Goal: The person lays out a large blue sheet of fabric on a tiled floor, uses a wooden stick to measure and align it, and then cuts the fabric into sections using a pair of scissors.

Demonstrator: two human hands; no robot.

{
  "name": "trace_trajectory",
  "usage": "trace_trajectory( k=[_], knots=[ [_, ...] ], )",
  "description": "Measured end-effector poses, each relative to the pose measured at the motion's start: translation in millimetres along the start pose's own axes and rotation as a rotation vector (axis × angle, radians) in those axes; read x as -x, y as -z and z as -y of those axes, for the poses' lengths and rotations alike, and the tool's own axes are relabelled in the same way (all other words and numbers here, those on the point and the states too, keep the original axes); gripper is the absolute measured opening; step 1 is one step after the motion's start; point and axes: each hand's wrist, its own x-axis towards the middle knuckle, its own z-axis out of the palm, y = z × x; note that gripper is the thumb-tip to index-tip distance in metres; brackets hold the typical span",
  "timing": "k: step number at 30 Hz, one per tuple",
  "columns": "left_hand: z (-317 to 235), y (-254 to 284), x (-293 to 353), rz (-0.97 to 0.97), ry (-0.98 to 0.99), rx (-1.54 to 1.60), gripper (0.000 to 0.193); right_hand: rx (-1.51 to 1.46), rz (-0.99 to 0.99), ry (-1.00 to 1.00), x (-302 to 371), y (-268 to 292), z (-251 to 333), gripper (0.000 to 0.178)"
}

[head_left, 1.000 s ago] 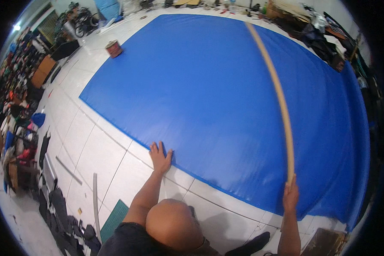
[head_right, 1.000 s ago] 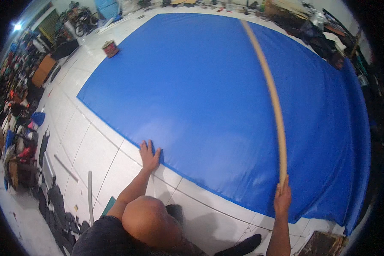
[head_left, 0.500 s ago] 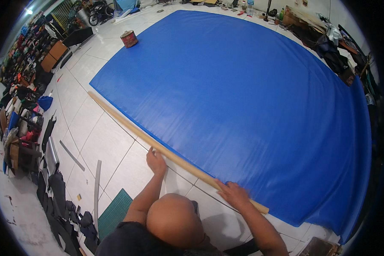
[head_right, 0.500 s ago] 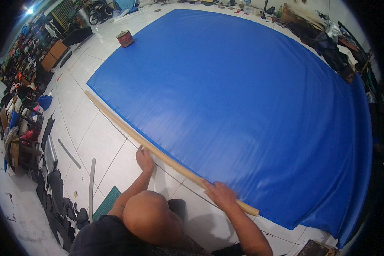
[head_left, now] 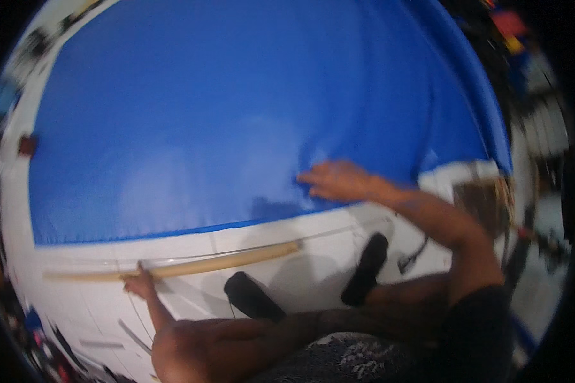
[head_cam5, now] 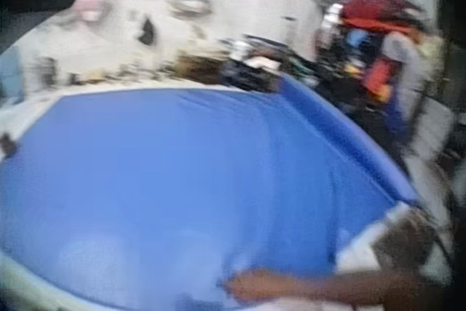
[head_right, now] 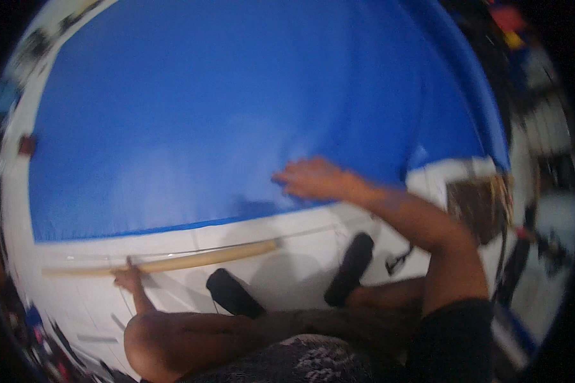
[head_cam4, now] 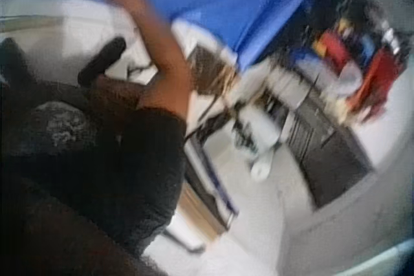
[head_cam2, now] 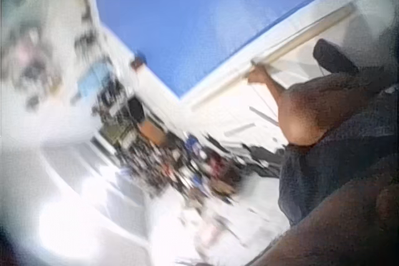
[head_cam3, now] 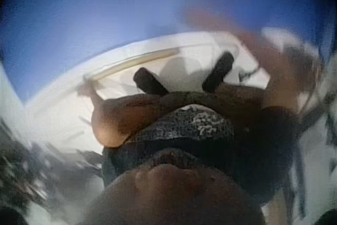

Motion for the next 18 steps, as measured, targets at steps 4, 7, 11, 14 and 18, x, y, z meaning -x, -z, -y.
trace_trajectory(
  k=[4, 7, 11, 14, 18],
  knots=[
    [-91.2, 76.4, 20.9, -0.2, -0.578, 0.367, 0.062, 0.132, 0.093, -0.447, 105.4, 55.5, -44.1, 0.044],
    [-188.8, 136.5, 51.1, 0.211, -1.002, 0.641, 0.047, 0.148, 0.166, -0.632, 165.9, 69.2, -58.0, 0.045],
    [-304.9, 225.5, 125.1, 0.519, -1.679, 0.336, 0.048, 0.184, 0.056, -0.701, 228.5, 39.1, -77.6, 0.045],
    [-349.1, 230.9, 166.5, 0.429, -1.996, 0.011, 0.051, -0.028, -0.045, -0.662, 222.8, -5.1, -88.8, 0.045],
    [-385.0, 189.6, 270.1, 0.455, -2.092, 0.037, 0.057, -0.109, -0.405, -0.719, 179.6, -87.3, -106.2, 0.062]
  ],
)
